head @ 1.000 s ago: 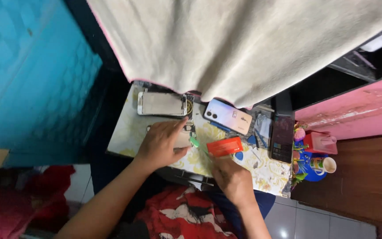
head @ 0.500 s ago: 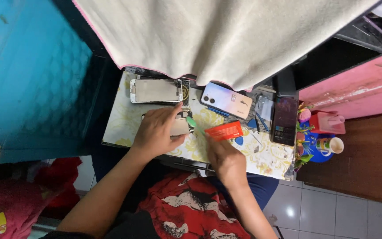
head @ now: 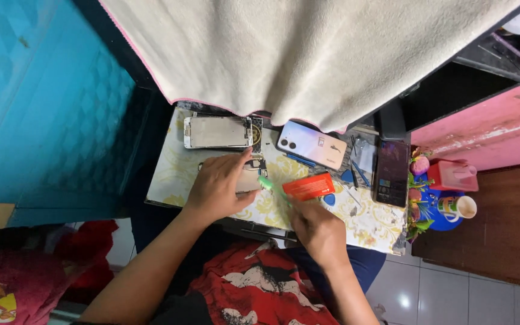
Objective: Cleaning internal smartphone components with a toothbrush and inspecting parts for reassembly.
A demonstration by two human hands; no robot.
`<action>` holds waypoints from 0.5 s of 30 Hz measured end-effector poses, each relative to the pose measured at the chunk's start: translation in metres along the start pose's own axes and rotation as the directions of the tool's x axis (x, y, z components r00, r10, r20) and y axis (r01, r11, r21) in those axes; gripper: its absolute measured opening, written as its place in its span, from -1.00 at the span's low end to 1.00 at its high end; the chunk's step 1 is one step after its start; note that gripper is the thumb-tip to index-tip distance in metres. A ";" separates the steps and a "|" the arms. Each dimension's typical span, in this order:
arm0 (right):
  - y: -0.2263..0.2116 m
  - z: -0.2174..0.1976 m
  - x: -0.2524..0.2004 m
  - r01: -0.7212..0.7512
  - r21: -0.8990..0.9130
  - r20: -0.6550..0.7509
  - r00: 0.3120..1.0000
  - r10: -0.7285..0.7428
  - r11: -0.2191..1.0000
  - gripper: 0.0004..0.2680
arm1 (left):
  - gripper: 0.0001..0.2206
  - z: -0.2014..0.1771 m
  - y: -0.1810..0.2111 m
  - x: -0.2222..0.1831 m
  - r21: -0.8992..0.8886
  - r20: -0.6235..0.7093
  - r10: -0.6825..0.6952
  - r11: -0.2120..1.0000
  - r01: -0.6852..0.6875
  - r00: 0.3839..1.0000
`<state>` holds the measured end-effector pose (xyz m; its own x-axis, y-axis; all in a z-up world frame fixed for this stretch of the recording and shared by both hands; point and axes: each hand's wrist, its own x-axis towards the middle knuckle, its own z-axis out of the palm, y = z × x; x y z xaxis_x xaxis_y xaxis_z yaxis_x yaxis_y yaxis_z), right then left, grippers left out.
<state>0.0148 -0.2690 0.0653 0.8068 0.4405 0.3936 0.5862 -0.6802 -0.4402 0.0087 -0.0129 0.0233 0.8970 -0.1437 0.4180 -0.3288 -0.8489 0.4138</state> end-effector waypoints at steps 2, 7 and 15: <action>0.002 0.010 -0.002 0.027 -0.063 0.004 1.000 -0.027 0.998 -0.86 | -0.17 0.004 -0.004 -0.002 0.010 0.000 0.002 1.000 -0.002 1.000; -0.003 0.012 -0.004 0.007 -0.006 0.020 1.000 -0.007 1.000 -0.90 | -0.15 0.003 -0.005 -0.001 0.016 -0.003 0.007 1.000 -0.007 1.000; -0.022 -0.007 0.008 -0.149 0.144 0.150 0.980 0.128 0.978 -0.76 | -0.19 -0.012 0.009 0.005 0.063 -0.065 0.037 0.997 -0.032 0.997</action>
<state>0.0080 -0.2547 0.0838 0.8769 0.4330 0.2087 0.4635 -0.6468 -0.6057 0.0066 -0.0155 0.0391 0.8631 -0.1410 0.4849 -0.3384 -0.8742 0.3481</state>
